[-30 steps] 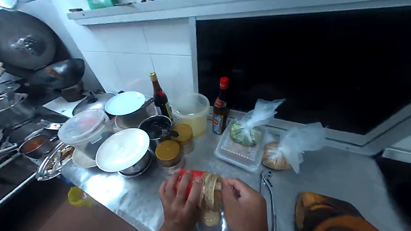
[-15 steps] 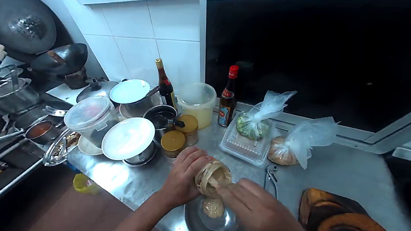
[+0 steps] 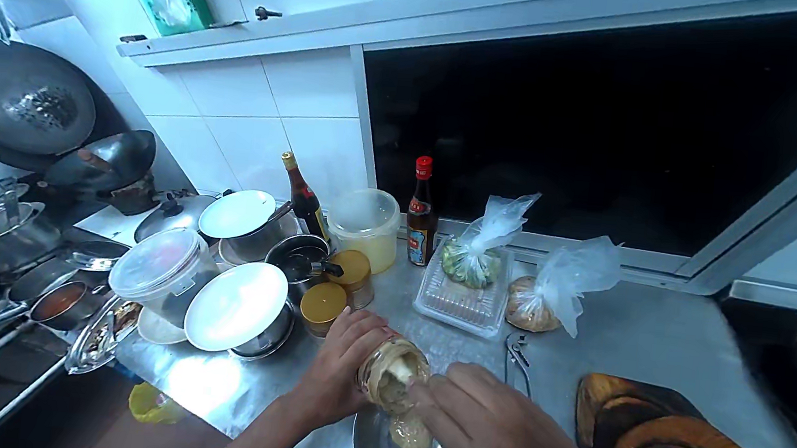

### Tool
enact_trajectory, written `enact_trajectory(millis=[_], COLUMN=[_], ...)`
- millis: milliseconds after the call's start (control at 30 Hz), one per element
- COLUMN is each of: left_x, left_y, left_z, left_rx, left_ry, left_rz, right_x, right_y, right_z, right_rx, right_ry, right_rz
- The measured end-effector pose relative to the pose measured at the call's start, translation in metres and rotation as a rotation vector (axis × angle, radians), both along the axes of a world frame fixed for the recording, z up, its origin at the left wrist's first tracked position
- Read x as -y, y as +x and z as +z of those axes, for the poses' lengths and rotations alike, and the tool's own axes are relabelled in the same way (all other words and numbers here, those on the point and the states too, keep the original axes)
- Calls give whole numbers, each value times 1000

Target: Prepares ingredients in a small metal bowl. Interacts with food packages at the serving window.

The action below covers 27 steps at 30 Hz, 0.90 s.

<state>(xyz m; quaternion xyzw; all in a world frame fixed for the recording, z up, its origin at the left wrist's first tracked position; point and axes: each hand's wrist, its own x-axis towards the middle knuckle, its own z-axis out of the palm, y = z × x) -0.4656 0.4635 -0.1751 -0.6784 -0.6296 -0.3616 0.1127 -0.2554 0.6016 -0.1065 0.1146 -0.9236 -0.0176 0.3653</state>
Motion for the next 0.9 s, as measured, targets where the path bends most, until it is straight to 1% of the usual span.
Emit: enact_trajectory(millis=[33, 100, 167, 267, 367, 467, 533, 600, 633, 767, 867, 900], left_x=[1, -1, -7, -8, -11, -9, -7, -10, -12, -10, -11, -12], left_y=[-2, -5, -7, -10, -13, -16, -18, -15, -14, -16, -11, -10], left_z=[0, 1, 2, 6, 7, 6, 11, 20, 24, 48, 55, 55], left_rx=[-5, -27, -56, -87, -147, -175, -111, -24, 9, 115, 68, 51], left_ry=[-11, -45, -122, -194, -216, -275, -361, -502, -561, -658, -653, -638], left_rz=[2, -6, -41, -65, -94, -95, -91, -106, -117, -110, -146, -155], right_x=[-1, 2, 2, -8, -13, -10, -12, -12, -13, -22, -22, -20], right_y=[-2, -10, -10, -12, -18, -2, -2, -10, -12, -14, -20, -18], right_z=[-1, -19, -28, -22, -49, -47, -48, -59, -59, -21, -22, -18], right_rx=[-11, 39, 73, 27, 92, 16, -46, -6, 29, 15, 120, 111], right_ry=[14, 57, 78, 61, -1, -21, 5, 37, 44, 142, 110, 94], right_rz=[-5, 16, 46, 43, 44, 38, 29, 58, 97, 179, 206, 201])
